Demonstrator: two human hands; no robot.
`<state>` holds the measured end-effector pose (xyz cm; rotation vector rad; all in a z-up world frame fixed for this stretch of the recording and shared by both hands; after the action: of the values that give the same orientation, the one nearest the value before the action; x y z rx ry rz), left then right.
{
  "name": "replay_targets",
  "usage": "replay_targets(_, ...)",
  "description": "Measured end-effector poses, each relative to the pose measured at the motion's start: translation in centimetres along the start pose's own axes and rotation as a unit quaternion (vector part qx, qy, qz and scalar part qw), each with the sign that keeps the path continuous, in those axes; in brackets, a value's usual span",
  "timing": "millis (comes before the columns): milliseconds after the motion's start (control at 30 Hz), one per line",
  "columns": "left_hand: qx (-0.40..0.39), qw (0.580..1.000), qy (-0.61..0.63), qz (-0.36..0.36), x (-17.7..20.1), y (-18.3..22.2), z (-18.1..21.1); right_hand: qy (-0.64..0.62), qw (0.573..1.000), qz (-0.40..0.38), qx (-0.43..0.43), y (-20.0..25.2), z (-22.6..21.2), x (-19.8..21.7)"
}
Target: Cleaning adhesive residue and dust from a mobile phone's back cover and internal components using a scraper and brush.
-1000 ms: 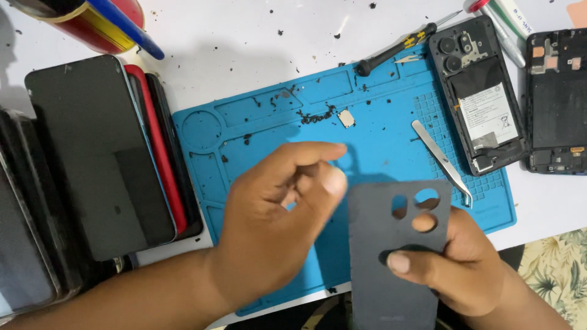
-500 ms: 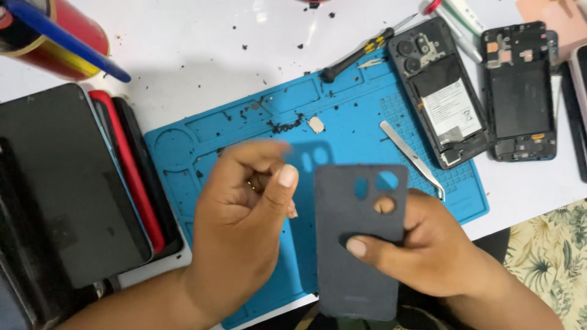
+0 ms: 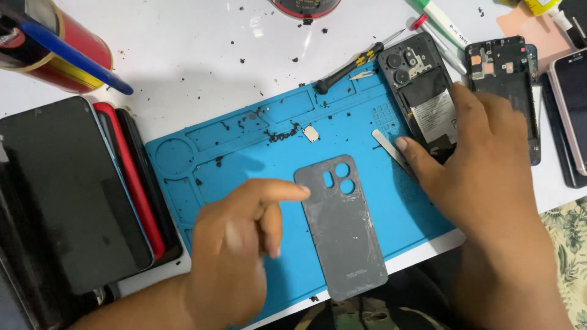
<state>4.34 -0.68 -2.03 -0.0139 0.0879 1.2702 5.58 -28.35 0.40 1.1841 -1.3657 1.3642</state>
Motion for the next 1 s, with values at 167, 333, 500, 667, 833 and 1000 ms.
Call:
replay_targets(167, -0.085, 0.979, -0.185, 0.027, -0.4, -1.0, 2.9, -0.015, 0.999, -0.026, -0.029, -0.9, 0.6, -0.2)
replay_targets(333, -0.112, 0.976, -0.185, 0.038, -0.9, -1.3, 3.3, -0.018, 1.000, 0.007, -0.021, -1.0, 0.7, -0.2)
replay_targets(500, -0.004, 0.986, -0.154, 0.069, 0.4, -1.1, 0.8, -0.026, 0.997, 0.073, -0.025, -0.6, 0.0, 1.8)
replay_targets(667, -0.003, 0.998, -0.059, 0.034, -0.4, -1.2, 2.2, -0.211, 0.973, 0.023, -0.094, 0.4, -2.9, 4.0)
replay_targets(833, 0.081, 0.974, 0.178, -0.113, -3.1, -0.9, 0.1, -0.283, 0.959, -0.018, -0.025, 2.1, -7.4, 3.5)
replay_targets(1000, 0.277, 0.932, 0.225, -0.060, -3.3, -1.1, -1.3, -0.319, 0.940, 0.003, 0.120, 2.1, -11.2, 3.5)
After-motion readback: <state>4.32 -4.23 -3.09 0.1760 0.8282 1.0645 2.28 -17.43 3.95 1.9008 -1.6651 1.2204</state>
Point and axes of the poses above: each hand's wrist, its own y-axis away from the middle knuckle, its own x-axis out of the back of the hand, z = x × y, the point moved 6 cm from there along -y, towards the middle knuckle, and after that the axes turned 2 degrees about -y, right-handed, at the moved point
